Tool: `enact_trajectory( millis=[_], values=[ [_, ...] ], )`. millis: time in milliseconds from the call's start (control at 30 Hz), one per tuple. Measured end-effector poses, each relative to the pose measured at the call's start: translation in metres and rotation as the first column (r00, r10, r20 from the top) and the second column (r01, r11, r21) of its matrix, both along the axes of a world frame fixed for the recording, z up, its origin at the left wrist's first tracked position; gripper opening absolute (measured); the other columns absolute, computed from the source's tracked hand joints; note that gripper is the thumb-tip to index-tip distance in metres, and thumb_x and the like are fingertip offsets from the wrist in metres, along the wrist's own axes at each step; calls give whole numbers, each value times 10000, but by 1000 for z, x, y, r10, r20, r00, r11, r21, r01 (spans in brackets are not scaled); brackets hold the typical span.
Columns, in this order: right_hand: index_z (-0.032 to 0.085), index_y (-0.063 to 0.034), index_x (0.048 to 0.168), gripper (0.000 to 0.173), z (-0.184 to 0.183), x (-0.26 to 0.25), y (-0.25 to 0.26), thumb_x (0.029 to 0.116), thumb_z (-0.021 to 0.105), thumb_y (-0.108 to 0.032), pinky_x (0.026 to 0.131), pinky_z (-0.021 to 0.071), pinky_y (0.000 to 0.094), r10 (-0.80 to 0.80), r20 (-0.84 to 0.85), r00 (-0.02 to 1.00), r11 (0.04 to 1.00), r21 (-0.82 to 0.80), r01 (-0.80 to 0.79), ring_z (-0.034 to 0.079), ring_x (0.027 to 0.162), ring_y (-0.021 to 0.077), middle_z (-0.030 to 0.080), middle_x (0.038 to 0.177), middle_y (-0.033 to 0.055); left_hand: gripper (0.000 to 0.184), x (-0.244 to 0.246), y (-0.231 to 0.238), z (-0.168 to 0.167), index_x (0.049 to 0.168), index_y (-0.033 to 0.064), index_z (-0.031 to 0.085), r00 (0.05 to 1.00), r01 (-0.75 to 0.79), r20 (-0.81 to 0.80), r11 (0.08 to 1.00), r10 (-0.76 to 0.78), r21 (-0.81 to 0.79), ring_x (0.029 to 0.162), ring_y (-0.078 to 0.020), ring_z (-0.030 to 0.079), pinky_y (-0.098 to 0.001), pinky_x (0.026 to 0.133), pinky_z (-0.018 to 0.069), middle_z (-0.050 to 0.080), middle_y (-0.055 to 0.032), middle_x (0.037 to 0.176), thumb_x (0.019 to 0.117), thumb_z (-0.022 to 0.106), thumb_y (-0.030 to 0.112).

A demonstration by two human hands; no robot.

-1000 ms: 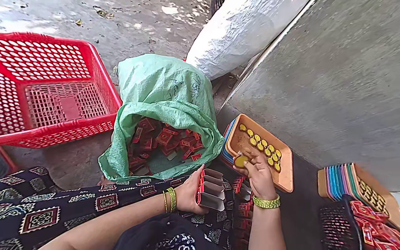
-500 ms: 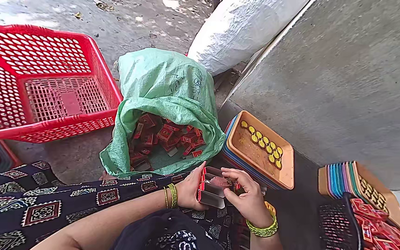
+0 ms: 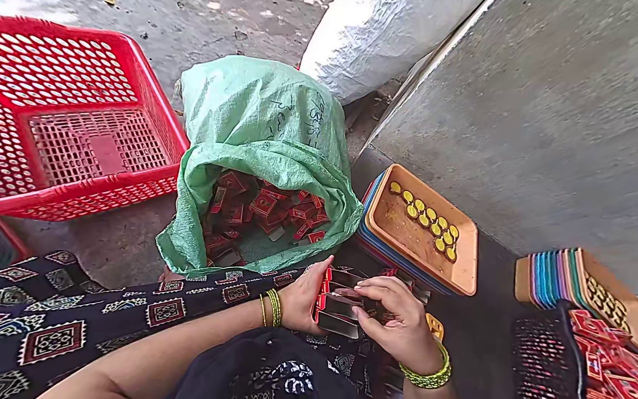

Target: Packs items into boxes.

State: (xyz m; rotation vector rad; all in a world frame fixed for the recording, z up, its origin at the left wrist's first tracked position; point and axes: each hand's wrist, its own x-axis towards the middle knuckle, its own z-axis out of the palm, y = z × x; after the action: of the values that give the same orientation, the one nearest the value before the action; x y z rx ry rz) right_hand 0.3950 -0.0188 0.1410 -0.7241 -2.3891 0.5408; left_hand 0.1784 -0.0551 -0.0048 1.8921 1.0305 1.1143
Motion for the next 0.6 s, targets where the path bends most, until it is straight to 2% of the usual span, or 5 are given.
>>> enact_trajectory(
  millis=[233, 400, 467, 533, 600],
  values=[
    [698, 30, 1172, 280, 6, 41, 38, 927, 748, -96, 894, 632, 324, -318, -197, 928, 943, 37, 331, 725, 1033, 181, 720, 1179, 141, 1476, 0, 0, 0, 1560, -99, 117, 1000, 16, 23, 998, -17, 53, 1397, -366, 447, -442, 1209, 335, 468, -285, 1458, 495, 963, 475],
    [720, -31, 780, 363, -14, 56, 72, 1024, 636, -285, 579, 561, 259, -560, -20, 828, 800, 245, 548, 674, 614, 84, 700, 692, 55, 1472, -1, 0, -1, 1560, -98, 114, 1000, 28, 4, 998, -28, 53, 1403, -357, 445, -429, 1214, 329, 476, -278, 1458, 503, 958, 484],
    [786, -67, 1016, 162, -23, 59, 92, 973, 665, -167, 798, 613, 366, -544, 137, 828, 831, 223, 509, 741, 933, 198, 762, 1035, 129, 1506, 0, 0, -3, 1575, -82, 80, 999, 33, 7, 999, -33, 11, 1418, -346, 430, -424, 1217, 324, 453, -277, 1483, 498, 958, 501],
    [578, -106, 1468, 630, -25, 58, 120, 864, 626, 65, 1083, 512, 493, -484, 316, 816, 868, 59, 493, 519, 1400, 337, 392, 1613, 205, 1524, -1, 1, -4, 1581, -76, 64, 999, 33, 28, 999, -32, -22, 1420, -344, 426, -432, 1217, 327, 434, -285, 1494, 498, 955, 519],
    [542, -102, 1481, 572, -30, 55, 155, 929, 657, -5, 984, 584, 470, -572, 270, 775, 805, 3, 593, 669, 1215, 275, 568, 1475, 150, 1533, -1, 1, -6, 1585, -70, 49, 999, 28, 38, 999, -26, -36, 1435, -341, 413, -437, 1220, 323, 410, -291, 1519, 505, 950, 540]
  ],
)
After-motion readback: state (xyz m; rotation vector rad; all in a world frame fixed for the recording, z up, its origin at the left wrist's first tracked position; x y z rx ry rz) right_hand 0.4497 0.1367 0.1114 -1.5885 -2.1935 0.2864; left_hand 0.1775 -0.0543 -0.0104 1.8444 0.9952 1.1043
